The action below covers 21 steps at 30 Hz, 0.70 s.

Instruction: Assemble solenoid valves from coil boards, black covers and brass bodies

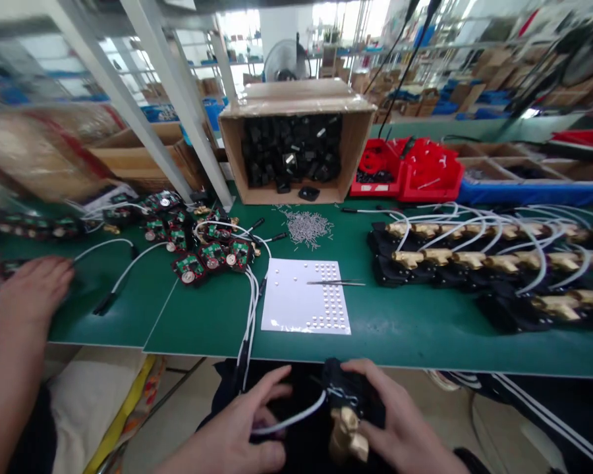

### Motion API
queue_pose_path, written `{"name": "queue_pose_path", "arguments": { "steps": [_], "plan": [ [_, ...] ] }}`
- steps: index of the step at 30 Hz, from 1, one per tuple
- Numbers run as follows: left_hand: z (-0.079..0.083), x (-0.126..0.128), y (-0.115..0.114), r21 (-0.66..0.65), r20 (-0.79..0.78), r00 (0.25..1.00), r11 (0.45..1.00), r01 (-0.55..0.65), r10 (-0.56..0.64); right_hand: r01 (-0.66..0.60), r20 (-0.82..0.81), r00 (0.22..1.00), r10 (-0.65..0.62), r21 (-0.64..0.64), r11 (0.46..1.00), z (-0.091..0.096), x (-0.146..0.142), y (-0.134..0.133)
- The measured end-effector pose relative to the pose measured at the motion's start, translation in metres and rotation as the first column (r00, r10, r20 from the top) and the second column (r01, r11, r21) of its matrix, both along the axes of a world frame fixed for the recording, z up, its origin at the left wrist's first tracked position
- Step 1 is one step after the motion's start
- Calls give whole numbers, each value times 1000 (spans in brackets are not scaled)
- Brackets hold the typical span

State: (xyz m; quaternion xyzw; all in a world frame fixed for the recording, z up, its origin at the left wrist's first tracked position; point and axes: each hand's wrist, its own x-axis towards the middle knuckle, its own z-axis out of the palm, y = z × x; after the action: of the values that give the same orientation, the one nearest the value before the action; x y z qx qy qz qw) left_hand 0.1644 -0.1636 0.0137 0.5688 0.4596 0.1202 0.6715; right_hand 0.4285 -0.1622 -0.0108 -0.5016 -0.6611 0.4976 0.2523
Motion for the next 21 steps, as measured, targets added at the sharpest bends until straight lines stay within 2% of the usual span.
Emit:
{"name": "queue_pose_path", "arguments": {
  "steps": [2, 3, 4, 5, 6, 7, 8, 9, 10, 11, 12, 13, 15, 17, 19, 21],
  "plan": [
    [25, -24, 17, 73, -143, 988, 996, -47, 57, 182, -144, 971, -192, -84, 980, 0, -4, 15],
    [38, -33, 32, 185, -217, 970, 981, -67, 107, 234, -213, 944, -253, -108, 966, 1, -9, 25],
    [50, -39, 49, 384, -282, 935, 919, -96, 216, 262, -276, 918, -286, -120, 957, 1, -17, 36],
    [61, -41, 69, 620, -312, 885, 780, -86, 346, 277, -326, 895, -305, -130, 952, 1, -27, 47],
    [69, -41, 90, 798, -296, 845, 601, -37, 445, 288, -360, 875, -323, -149, 946, -1, -38, 58],
    [74, -37, 110, 904, -281, 810, 426, 43, 514, 301, -383, 856, -347, -177, 937, -3, -50, 69],
    [77, -31, 129, 948, -293, 769, 277, 156, 569, 328, -393, 835, -386, -208, 922, -7, -62, 79],
    [77, -24, 146, 955, -294, 728, 158, 252, 620, 359, -393, 815, -425, -233, 904, -11, -73, 87],
    [75, -15, 159, 946, -283, 698, 72, 316, 658, 393, -383, 800, -461, -246, 886, -16, -82, 95],
    [69, -7, 169, 937, -271, 680, 25, 348, 682, 430, -363, 791, -492, -243, 870, -22, -88, 101],
    [61, 1, 175, 942, -252, 672, 16, 336, 696, 461, -335, 790, -513, -226, 858, -27, -93, 106],
    [50, 7, 178, 957, -232, 671, 43, 286, 704, 491, -302, 794, -528, -195, 849, -32, -95, 109],
    [25, 16, 178, 975, -221, 680, 175, 137, 700, 523, -223, 817, -531, -101, 846, -37, -95, 111],
    [1, 18, 172, 952, -252, 693, 300, 53, 675, 515, -129, 851, -509, 15, 857, -36, -89, 107],
    [-15, 16, 167, 928, -292, 716, 369, 52, 634, 460, -29, 887, -460, 116, 880, -31, -80, 100],
    [-22, 15, 168, 914, -314, 744, 401, 69, 589, 364, 60, 925, -376, 148, 920, -25, -66, 96]
  ]
}}
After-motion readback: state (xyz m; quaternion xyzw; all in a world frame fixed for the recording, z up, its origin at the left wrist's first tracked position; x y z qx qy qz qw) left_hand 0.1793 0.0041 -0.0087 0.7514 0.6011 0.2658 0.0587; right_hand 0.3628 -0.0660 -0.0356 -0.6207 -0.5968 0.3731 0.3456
